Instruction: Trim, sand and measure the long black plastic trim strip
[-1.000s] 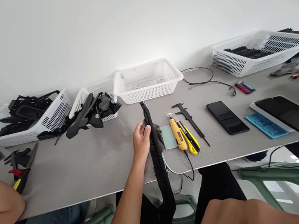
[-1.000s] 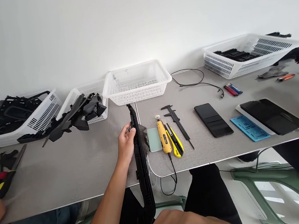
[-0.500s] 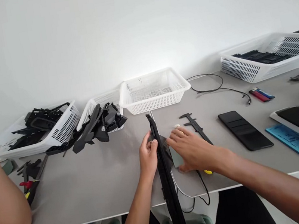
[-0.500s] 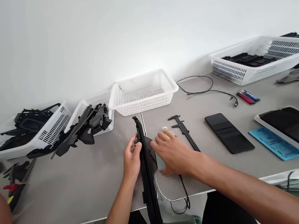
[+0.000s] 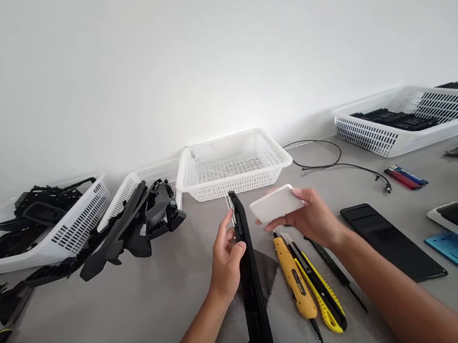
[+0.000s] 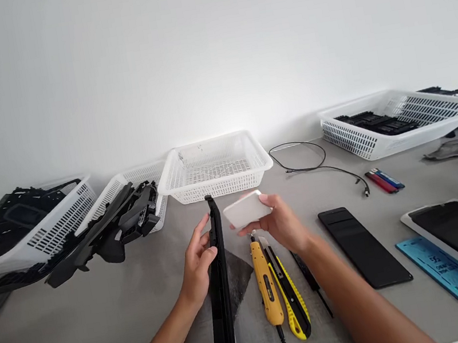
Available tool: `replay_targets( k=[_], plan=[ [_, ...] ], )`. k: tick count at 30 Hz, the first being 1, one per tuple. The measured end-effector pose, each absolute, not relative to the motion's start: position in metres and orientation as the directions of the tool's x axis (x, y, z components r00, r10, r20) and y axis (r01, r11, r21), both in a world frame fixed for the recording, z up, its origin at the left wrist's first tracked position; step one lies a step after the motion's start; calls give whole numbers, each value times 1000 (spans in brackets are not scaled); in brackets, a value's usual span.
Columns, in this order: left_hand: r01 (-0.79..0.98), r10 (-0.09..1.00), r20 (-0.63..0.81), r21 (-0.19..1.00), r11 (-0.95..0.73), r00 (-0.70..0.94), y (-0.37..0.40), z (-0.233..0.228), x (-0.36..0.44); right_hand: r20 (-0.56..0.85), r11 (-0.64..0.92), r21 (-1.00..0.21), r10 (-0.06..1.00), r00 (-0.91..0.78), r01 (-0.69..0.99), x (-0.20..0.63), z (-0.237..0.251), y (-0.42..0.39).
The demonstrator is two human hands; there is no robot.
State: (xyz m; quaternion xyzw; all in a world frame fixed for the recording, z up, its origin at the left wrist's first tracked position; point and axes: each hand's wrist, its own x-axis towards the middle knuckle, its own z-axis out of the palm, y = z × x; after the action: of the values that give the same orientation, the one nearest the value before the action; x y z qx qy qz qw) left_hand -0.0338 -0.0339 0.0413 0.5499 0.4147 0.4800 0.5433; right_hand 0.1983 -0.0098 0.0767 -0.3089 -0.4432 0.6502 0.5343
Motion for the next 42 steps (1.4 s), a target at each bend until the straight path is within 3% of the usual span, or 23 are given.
replay_targets(
  k=[7,11,16,22,42],
  plan=[
    [-65,910,26,998,1,414,-42,32,-37,-225,-301,-910,937,-268,-287,182,54,-9],
    [-40,877,49,999,-34,479,-51,37,-34,-184,-240,-946,952,-246,-220,179,49,-10],
    [-70,887,69,997,-41,457,-55,34,-32,-183,-202,-954,978,-103,-222,178,43,-18],
    [-98,914,97,993,-63,394,-56,31,-33,-139,-170,-982,943,-302,-80,169,45,-24],
    [-106,920,98,992,-62,378,-58,36,-32,-145,-181,-981,925,-351,-73,173,46,-24]
  ],
)
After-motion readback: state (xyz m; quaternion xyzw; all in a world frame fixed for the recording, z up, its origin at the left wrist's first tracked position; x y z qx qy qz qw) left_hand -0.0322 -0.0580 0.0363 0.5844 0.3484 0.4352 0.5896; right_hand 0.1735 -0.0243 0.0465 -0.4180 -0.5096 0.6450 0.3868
